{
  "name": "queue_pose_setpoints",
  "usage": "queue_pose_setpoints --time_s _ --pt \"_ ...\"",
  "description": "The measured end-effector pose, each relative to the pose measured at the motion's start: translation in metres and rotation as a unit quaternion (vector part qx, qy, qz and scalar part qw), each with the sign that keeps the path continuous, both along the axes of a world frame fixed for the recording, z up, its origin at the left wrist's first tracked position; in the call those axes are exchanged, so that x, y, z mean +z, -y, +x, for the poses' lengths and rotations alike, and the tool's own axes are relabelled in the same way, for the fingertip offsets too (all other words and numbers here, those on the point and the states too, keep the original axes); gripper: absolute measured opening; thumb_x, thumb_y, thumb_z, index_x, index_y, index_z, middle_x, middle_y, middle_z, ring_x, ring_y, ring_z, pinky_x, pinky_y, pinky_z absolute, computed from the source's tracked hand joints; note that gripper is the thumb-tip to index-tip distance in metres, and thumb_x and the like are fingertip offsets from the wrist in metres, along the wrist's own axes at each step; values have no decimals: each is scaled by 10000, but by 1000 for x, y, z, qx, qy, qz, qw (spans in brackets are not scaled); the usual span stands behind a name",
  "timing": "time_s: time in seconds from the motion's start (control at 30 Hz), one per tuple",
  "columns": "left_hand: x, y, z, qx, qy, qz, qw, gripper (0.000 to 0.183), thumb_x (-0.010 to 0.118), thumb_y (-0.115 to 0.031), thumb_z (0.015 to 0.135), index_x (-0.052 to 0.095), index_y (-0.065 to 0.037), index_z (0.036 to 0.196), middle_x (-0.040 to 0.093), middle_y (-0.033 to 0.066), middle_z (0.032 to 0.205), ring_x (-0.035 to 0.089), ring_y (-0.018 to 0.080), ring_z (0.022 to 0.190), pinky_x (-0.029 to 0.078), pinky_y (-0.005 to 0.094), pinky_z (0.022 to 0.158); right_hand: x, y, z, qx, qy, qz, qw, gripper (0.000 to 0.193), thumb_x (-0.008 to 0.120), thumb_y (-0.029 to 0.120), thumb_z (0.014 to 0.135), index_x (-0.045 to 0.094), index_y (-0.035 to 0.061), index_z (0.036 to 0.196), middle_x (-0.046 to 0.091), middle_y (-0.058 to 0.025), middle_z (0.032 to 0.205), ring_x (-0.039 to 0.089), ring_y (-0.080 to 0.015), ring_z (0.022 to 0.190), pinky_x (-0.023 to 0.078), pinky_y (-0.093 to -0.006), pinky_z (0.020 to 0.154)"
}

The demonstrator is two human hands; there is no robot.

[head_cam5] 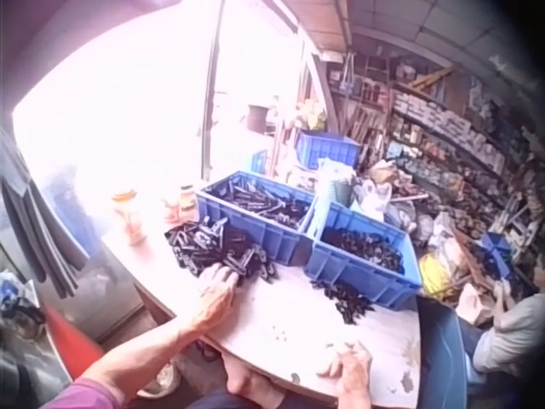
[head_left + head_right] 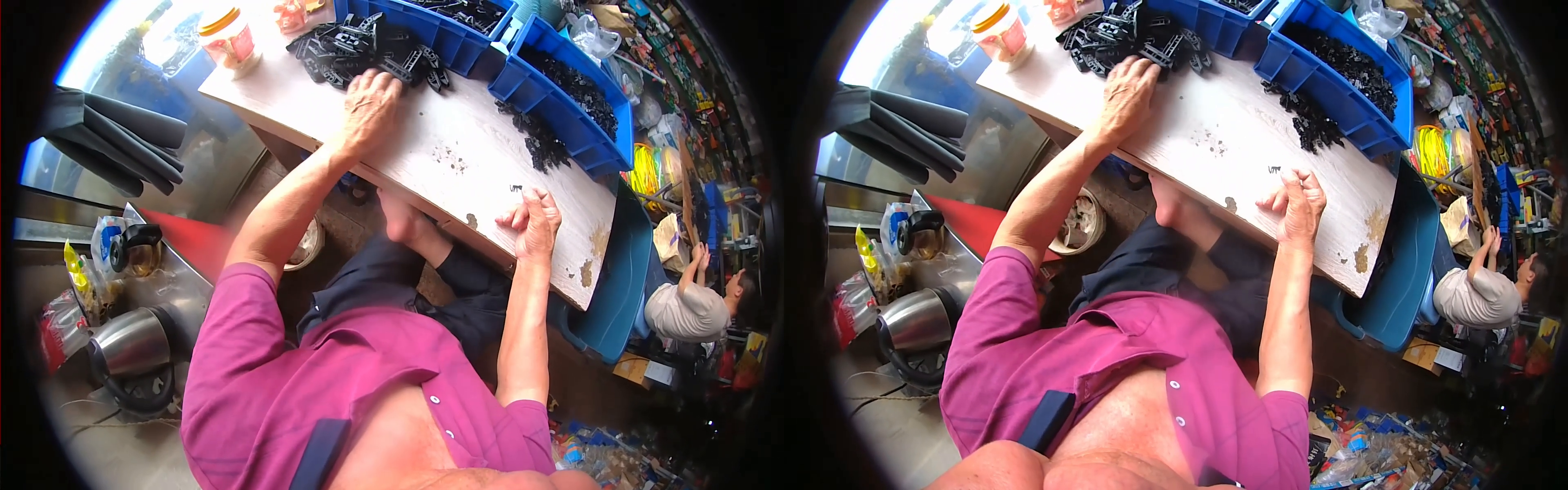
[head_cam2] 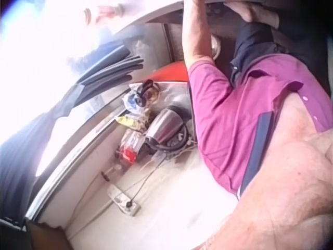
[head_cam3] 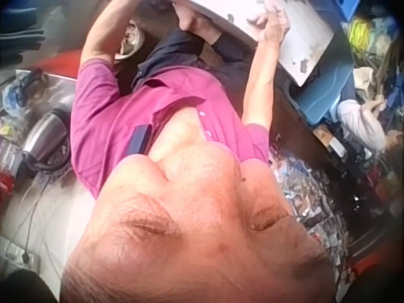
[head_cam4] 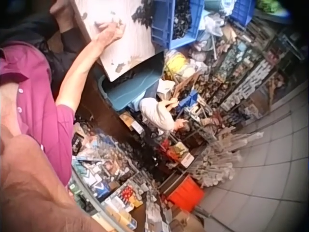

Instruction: The person repeatedly assembles plastic components by hand, picking up small plastic parts from the table, fitting them together, and placing the assembled pieces onto the tabletop.

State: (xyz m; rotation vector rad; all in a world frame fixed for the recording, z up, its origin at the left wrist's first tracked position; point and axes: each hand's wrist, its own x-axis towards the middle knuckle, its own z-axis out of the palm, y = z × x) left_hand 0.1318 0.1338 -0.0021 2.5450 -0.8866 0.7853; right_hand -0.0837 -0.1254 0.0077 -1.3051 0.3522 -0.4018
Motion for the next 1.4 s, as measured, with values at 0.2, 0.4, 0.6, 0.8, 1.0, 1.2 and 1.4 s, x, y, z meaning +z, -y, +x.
queue_pose_setpoints --time_s 0.2,0.4,0.6,0.8,1.0,1.2,1.4 --pt "-4 25 -15 -123 -47 38 991 446 606 -27 772 568 -36 1216 606 154 1163 452 393 1232 404 442 1029 7 -5 2 -8 11 14 1000 148 683 168 857 578 70 894 465 -7 476 538 -154 416 521 -325 467" --pt "1 34 -33 -127 -39 -83 988 352 678 -129 795 608 -65 1133 569 139 1194 441 382 1229 402 451 1018 0 0 1 -18 5 1 1000 181 683 182 861 574 75 958 490 -22 488 552 -180 425 538 -354 450" --pt "-6 20 -38 -72 -71 -78 992 343 728 -156 761 633 -79 1081 596 123 1155 495 358 1168 437 453 951 3 -3 6 -15 10 36 999 181 710 179 851 591 78 942 498 -20 493 556 -173 427 543 -357 453" --pt "20 38 -105 -147 -232 -369 888 413 715 -203 831 587 -61 1197 652 142 1052 646 246 945 527 354 802 8 -15 5 -23 15 54 998 136 700 148 859 612 70 929 499 -15 490 532 -145 427 571 -373 513" --pt "25 71 -141 -181 -720 -510 435 300 671 -280 898 611 -42 1071 675 49 903 663 114 712 513 228 591 8 -38 11 30 18 71 997 153 728 84 831 623 32 930 514 6 512 478 -85 413 521 -284 488" --pt "21 75 -139 -178 -703 -547 419 184 652 -224 901 607 -65 982 675 59 805 658 102 629 508 211 497 5 -37 11 64 1 20 998 278 756 95 814 614 -23 1022 610 4 617 463 -38 460 378 -189 467" --pt "18 75 -138 -189 -691 -561 414 135 637 -182 923 567 -75 967 665 47 837 648 99 661 534 221 571 6 -37 12 69 4 18 997 351 754 78 809 585 -31 1096 666 -24 704 489 -30 489 411 -176 494"
